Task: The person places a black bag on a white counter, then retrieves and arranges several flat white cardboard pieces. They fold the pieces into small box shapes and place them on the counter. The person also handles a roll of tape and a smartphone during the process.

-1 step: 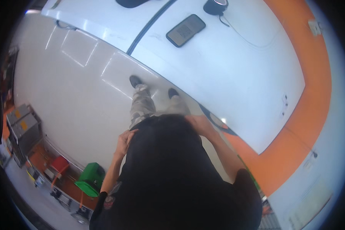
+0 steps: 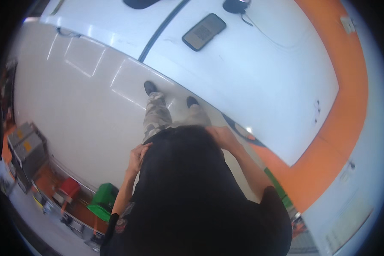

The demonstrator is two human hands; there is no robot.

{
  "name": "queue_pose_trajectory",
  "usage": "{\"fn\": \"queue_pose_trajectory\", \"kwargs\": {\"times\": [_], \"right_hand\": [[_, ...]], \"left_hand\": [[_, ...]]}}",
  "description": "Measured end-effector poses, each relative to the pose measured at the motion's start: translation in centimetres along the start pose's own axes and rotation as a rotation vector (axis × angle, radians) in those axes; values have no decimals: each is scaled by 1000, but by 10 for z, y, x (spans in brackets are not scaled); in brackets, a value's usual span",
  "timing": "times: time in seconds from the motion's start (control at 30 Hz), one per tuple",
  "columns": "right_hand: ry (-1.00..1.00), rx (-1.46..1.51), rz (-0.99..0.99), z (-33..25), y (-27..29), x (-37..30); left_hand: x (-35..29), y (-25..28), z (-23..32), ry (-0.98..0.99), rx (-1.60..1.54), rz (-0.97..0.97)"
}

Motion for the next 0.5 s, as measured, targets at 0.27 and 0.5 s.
{"fn": "queue_pose_trajectory", "kwargs": {"times": [0.27,0.5], "right_hand": [[-285,133,192,-49,-63,19],[-615,894,386,-29,-147,-66]], "left_hand": [[49,144,-26,-161,191,-206],[104,235,-74,231,96,-567]]}}
Point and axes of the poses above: each hand's wrist, its own x-axis towards the middle knuckle, its own y-axis out of the back of the hand, z = x × y, the point moved 10 cm from there along x, towards the middle knuckle, and after that the axes turned 4 degrees about -z, right-handed, at the moved point
